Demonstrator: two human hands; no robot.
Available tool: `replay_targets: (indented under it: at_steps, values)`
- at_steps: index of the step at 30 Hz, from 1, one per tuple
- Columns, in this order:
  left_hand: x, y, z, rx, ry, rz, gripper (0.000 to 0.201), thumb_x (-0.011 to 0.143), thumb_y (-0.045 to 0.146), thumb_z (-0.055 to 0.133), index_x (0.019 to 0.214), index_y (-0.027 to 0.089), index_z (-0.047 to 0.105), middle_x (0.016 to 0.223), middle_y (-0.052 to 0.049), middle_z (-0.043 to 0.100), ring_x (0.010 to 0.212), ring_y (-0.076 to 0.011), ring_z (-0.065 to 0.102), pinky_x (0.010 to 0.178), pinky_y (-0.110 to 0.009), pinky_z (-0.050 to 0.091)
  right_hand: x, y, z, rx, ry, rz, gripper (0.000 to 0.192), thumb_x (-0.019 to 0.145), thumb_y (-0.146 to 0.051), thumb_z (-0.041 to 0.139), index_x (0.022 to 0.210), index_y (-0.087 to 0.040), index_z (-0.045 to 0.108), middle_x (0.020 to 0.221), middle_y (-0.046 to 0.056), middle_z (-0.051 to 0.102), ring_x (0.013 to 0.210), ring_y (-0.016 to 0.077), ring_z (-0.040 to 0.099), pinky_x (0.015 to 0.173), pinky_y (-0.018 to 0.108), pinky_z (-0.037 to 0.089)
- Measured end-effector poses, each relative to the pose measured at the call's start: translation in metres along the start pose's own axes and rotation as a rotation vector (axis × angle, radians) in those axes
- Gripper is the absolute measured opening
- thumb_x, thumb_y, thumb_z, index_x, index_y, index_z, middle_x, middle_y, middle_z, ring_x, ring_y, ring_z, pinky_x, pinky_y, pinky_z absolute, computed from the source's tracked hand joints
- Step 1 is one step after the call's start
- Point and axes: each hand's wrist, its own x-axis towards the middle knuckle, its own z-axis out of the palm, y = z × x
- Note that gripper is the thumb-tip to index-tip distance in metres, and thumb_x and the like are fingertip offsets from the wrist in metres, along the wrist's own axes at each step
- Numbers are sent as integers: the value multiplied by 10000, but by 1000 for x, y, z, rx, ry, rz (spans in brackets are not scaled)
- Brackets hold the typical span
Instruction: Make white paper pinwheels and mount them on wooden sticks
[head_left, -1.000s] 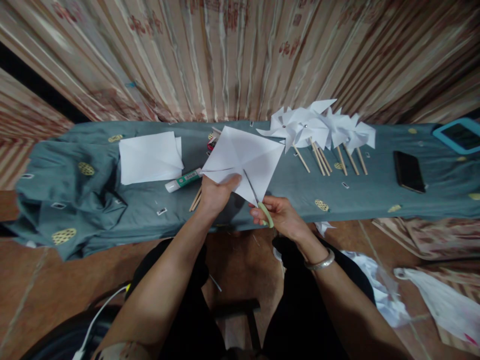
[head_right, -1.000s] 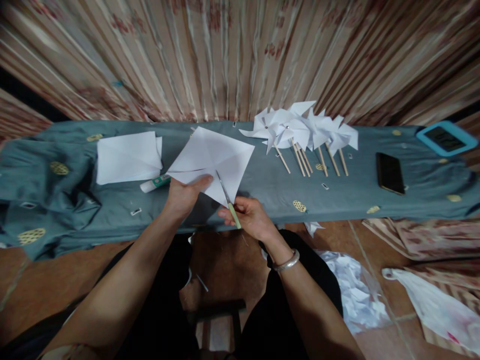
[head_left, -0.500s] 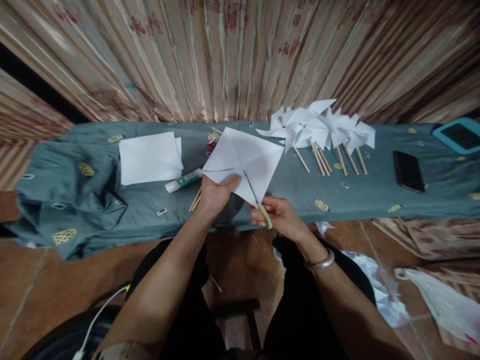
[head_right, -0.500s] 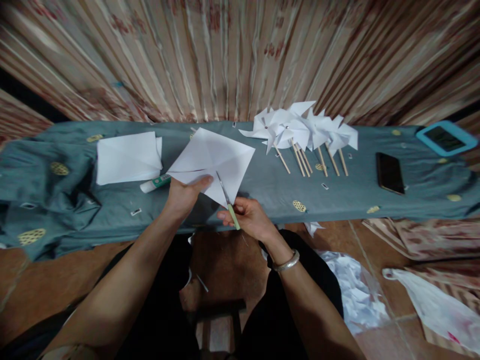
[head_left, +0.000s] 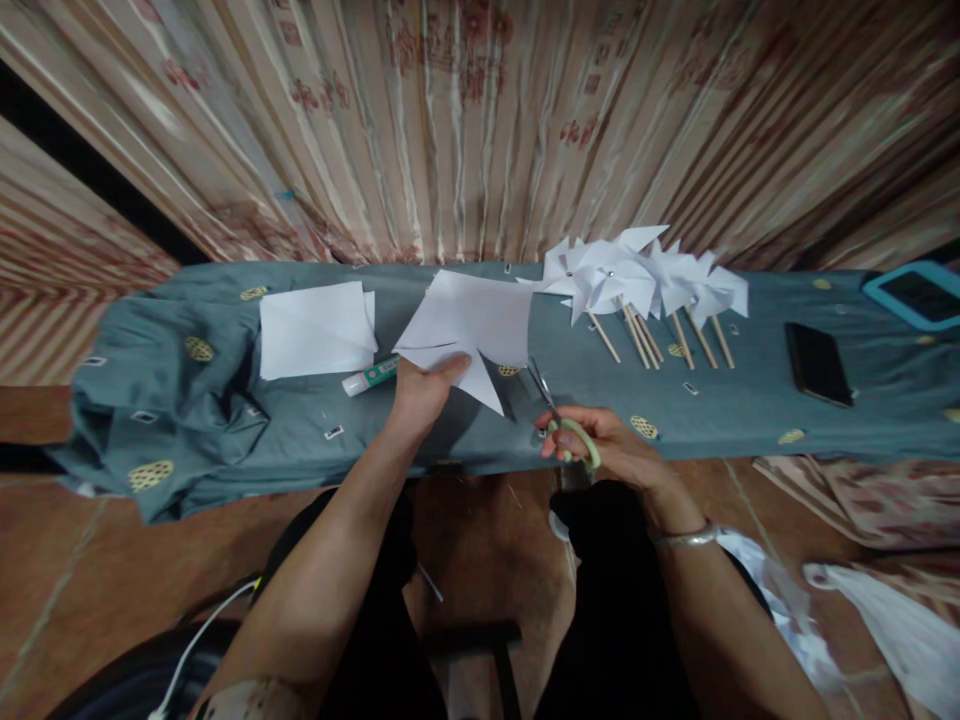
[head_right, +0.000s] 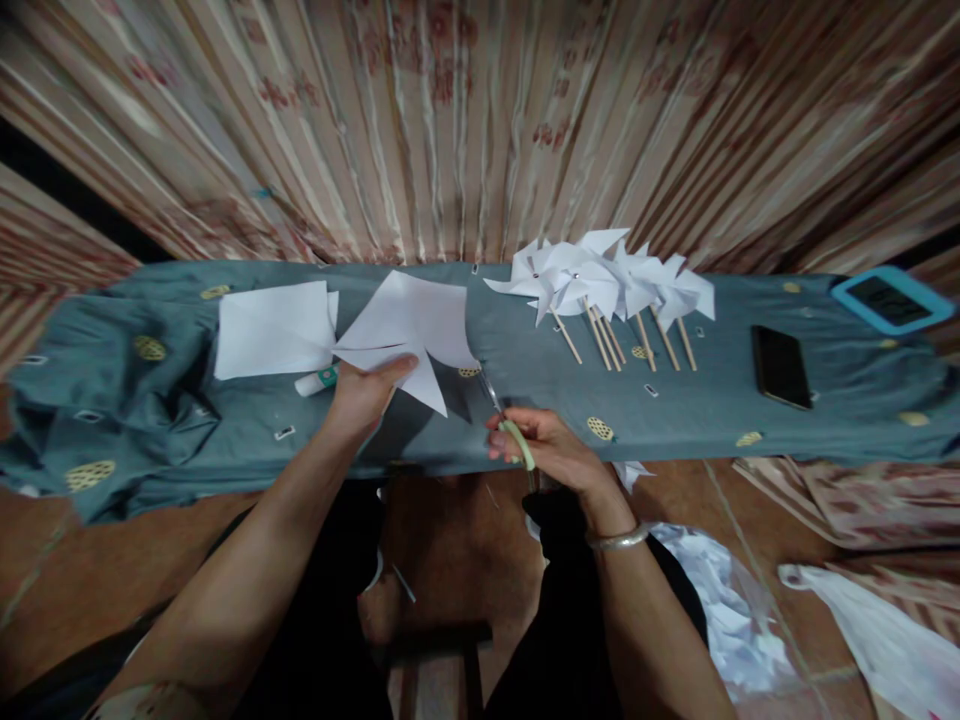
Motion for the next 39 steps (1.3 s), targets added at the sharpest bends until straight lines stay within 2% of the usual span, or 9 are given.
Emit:
replay_targets:
  at_steps: [5,12,14,18,23,26,30,35,39]
  values:
    - [-3,-2,0,53,-71,-14,563,585,265,771,1124,160,645,991,-87,752,1016,-291,685,990,-463,518,2,-2,-20,27,287,-179,605,588,-657,814,938,-175,709,735,44,730,572,108,566,529,235,430]
    - [-16,-4,1,131,-230,-96,458,562,234,788,1001,163,677,1068,-108,738,1031,-302,677,1001,-474,506,20,-4,-20,47,623,-363,599,544,-652,821,916,-207,671,767,26,707,655,150,599,582,275,464]
    - [-20,0,2,169,-274,-129,402,557,220,779,943,154,686,1015,-110,743,975,-300,686,955,-475,532,23,-5,-21,17,629,-372,602,510,-621,845,907,-206,669,748,10,691,678,158,604,606,285,475]
    - [-23,8,3,173,-326,-171,343,550,196,748,887,158,697,934,-98,750,891,-298,698,875,-476,568,24,-6,-18,46,522,-315,578,459,-518,896,880,-192,675,698,-24,670,642,134,577,602,277,469]
    - [-22,10,2,176,-317,-186,306,542,214,761,842,176,716,883,-84,763,848,-298,700,818,-451,585,25,-7,-13,111,417,-262,539,450,-443,911,864,-190,676,623,-62,635,578,104,547,577,256,455]
    - [-21,7,2,129,-289,-210,345,549,288,802,858,158,722,917,-104,763,888,-310,701,863,-460,564,26,-9,-11,161,408,-267,504,457,-425,911,842,-192,683,649,-55,658,585,106,567,592,255,469]
    - [-19,8,5,-101,-331,-301,449,565,421,832,896,136,727,914,-112,765,885,-312,711,875,-454,547,32,-12,-9,287,487,-335,475,430,-366,922,811,-197,696,638,-73,649,560,87,546,574,235,447]
    - [-21,21,10,-396,-380,-355,483,676,550,755,989,183,733,1015,-91,759,992,-271,690,846,-359,532,42,-17,-5,484,662,-432,479,394,-338,921,793,-196,699,637,-81,650,571,90,550,593,239,431]
    - [-29,24,18,-447,-339,-399,496,592,533,825,941,192,733,1029,-94,745,965,-246,681,807,-320,514,52,-21,3,567,743,-471,477,428,-391,901,801,-196,676,615,-73,646,574,112,566,621,270,451]
